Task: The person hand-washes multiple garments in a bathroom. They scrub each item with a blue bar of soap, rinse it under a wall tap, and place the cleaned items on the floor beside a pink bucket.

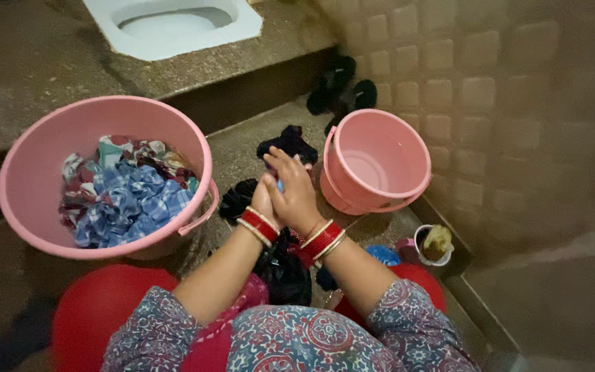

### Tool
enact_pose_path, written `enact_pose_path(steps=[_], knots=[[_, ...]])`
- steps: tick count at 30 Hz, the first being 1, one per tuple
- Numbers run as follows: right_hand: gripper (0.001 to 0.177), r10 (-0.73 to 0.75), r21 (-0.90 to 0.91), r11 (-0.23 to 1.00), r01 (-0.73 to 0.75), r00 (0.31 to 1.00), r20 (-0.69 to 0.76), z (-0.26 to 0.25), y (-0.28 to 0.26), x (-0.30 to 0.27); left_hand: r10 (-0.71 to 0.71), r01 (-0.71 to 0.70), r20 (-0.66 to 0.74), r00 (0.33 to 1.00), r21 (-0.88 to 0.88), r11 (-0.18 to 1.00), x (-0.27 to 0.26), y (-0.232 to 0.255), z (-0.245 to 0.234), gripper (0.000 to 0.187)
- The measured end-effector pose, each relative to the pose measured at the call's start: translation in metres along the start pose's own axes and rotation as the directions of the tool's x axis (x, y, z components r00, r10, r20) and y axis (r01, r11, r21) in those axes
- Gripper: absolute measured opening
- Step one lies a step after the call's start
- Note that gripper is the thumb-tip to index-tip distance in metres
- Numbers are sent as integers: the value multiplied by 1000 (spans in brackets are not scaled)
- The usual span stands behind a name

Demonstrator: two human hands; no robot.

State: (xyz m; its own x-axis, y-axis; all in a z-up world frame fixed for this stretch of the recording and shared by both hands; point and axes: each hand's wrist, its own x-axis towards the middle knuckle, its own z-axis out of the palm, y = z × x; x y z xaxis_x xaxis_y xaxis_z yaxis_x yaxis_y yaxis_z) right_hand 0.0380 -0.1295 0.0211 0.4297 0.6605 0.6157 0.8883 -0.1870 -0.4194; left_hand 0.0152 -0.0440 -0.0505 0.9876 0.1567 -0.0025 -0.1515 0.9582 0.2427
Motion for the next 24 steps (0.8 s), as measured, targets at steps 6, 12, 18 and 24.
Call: enact_pose_path(steps=[6, 12, 18, 24], knots=[[47, 182, -48, 982, -183, 983, -27, 7, 29, 3, -62, 77, -102, 993, 145, 987, 5, -11, -29, 47], [43, 728, 278, 603, -747, 659, 190, 2, 44, 26, -69, 72, -25, 997, 223, 972, 7, -20, -39, 36], [28, -16, 37, 999, 15, 999, 32, 10, -8, -2, -134, 160, 102, 986, -328, 931, 5, -1, -43, 38], [35, 162, 4, 987, -162, 987, 3, 7, 20, 9, -38, 50, -53, 998, 252, 967, 11, 3, -40, 36]])
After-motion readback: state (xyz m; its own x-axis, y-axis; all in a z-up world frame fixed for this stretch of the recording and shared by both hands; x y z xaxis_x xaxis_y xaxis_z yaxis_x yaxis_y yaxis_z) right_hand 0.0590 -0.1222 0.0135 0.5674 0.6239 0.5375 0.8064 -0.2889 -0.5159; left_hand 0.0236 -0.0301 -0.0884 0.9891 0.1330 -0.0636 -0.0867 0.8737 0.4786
